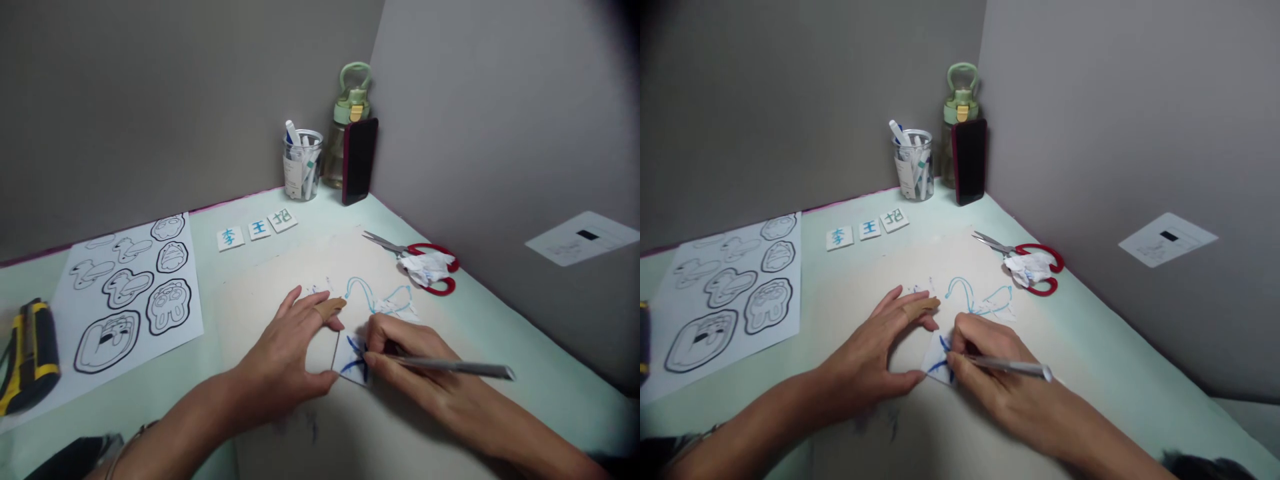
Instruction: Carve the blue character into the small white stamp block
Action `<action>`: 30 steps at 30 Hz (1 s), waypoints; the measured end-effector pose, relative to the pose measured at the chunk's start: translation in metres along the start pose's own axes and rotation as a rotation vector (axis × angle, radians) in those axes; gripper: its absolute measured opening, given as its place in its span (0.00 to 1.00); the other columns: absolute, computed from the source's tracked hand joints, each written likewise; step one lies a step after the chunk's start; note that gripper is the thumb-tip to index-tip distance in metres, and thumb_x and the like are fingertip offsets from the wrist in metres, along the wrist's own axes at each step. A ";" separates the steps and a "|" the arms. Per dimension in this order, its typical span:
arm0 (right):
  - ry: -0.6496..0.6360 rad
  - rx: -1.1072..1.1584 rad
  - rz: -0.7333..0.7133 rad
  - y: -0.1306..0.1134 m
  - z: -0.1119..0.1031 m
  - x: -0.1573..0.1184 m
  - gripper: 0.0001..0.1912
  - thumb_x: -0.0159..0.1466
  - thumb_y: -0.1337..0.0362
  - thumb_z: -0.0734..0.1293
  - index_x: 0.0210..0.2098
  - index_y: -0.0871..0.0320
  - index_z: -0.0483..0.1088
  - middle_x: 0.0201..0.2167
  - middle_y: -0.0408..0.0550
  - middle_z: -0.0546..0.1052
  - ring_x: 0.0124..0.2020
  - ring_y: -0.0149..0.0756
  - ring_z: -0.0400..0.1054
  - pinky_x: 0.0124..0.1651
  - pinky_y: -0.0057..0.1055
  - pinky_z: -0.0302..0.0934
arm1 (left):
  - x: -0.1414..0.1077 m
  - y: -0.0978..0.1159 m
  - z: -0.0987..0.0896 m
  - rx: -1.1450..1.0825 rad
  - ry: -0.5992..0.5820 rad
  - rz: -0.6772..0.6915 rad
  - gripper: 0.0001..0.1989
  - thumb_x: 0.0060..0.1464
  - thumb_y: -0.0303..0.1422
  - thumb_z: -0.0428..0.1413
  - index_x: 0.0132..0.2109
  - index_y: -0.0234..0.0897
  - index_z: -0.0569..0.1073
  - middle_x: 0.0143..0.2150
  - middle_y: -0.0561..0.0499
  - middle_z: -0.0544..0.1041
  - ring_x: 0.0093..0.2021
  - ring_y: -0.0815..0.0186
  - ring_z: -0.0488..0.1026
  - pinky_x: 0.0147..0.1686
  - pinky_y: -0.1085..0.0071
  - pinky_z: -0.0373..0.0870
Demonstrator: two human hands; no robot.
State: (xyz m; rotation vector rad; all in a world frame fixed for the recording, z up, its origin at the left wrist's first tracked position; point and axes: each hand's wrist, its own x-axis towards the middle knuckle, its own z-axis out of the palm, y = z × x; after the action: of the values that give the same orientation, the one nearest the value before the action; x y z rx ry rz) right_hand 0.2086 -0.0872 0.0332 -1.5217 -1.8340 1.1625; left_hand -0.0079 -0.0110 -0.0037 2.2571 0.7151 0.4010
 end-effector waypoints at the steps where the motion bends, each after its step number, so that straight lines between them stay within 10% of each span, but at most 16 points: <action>1: 0.021 -0.008 0.005 -0.001 0.002 -0.001 0.13 0.73 0.61 0.58 0.31 0.54 0.58 0.27 0.39 0.65 0.29 0.32 0.58 0.32 0.31 0.53 | 0.000 -0.002 -0.003 -0.009 -0.024 0.007 0.36 0.49 0.26 0.60 0.65 0.40 0.59 0.61 0.47 0.73 0.72 0.56 0.55 0.73 0.48 0.34; 30: 0.186 0.106 0.099 0.013 0.014 0.005 0.15 0.71 0.54 0.60 0.29 0.53 0.60 0.24 0.40 0.67 0.25 0.33 0.58 0.29 0.31 0.52 | 0.009 -0.012 -0.002 -0.076 -0.076 0.025 0.41 0.54 0.40 0.67 0.68 0.43 0.56 0.58 0.52 0.78 0.72 0.58 0.53 0.72 0.52 0.29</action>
State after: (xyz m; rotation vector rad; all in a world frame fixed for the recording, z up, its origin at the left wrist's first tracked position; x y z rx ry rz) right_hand 0.2033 -0.0868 0.0140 -1.6174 -1.5671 1.1040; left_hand -0.0061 0.0017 -0.0104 2.1990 0.6231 0.3466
